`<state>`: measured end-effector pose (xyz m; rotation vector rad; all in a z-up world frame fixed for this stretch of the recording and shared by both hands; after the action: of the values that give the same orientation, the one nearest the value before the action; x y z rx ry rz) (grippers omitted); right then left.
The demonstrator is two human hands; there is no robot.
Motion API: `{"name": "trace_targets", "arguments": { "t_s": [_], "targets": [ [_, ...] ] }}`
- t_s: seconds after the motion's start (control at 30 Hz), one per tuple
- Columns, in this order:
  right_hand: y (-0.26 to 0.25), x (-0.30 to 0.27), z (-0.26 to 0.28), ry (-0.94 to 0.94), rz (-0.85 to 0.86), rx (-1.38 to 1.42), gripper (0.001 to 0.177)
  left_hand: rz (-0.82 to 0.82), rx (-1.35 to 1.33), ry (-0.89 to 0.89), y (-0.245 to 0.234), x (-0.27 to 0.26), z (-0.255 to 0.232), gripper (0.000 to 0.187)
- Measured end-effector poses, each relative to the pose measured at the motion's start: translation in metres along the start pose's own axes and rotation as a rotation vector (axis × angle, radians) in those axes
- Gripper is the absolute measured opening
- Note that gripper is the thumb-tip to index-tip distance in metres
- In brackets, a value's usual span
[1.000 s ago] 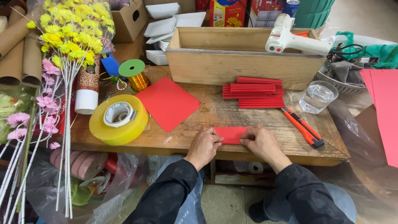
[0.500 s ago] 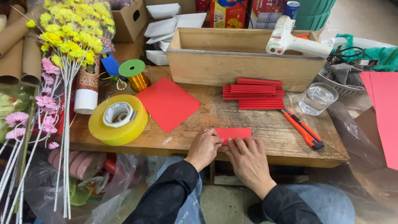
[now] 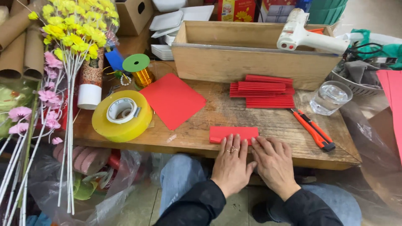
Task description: Fold small pieces of red paper into narrow strips for decorations
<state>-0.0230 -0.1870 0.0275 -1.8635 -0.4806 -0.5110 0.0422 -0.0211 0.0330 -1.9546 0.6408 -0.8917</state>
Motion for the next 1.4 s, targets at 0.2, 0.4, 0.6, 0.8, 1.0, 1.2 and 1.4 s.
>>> {"name": "trace_targets", "arguments": {
  "t_s": [0.2, 0.4, 0.6, 0.8, 1.0, 1.2, 1.4],
  "targets": [
    [-0.006, 0.003, 0.001, 0.022, -0.025, 0.000, 0.041, 0.043, -0.089, 0.029, -0.013, -0.013, 0.014, 0.085],
    [-0.008, 0.005, -0.002, 0.052, -0.025, 0.013, 0.036, 0.168, 0.006, -0.058, -0.042, -0.037, 0.063, 0.082],
    [-0.004, -0.007, -0.011, 0.126, -0.044, 0.022, 0.038, 0.078, 0.086, -0.031, -0.045, -0.045, 0.072, 0.077],
    [-0.001, -0.012, -0.020, 0.175, 0.109, 0.086, 0.053, 0.000, 0.094, -0.051, -0.026, -0.044, 0.073, 0.089],
    [-0.009, 0.011, 0.007, 0.121, 0.100, 0.222, 0.081, -0.281, -0.179, -0.144, -0.021, -0.061, 0.033, 0.104],
    [-0.002, 0.011, 0.041, -0.062, -0.006, 0.369, 0.048, -0.411, -1.481, -1.150, -0.007, -0.061, 0.000, 0.071],
    [-0.037, -0.017, 0.057, -0.086, -0.127, 0.481, 0.041, -0.708, -1.921, -1.091, 0.027, -0.064, 0.017, 0.021]
  ]
}}
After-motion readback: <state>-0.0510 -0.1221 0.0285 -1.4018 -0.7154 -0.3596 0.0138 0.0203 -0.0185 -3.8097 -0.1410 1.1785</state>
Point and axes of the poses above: each hand's wrist, its own x-axis towards the middle knuckle, its own y-axis out of the palm, z = x × y, the point moved 1 cm from there along x, towards the middle knuckle, and after that the axes turned 12 degrees about -x, right-handed, at the moved point
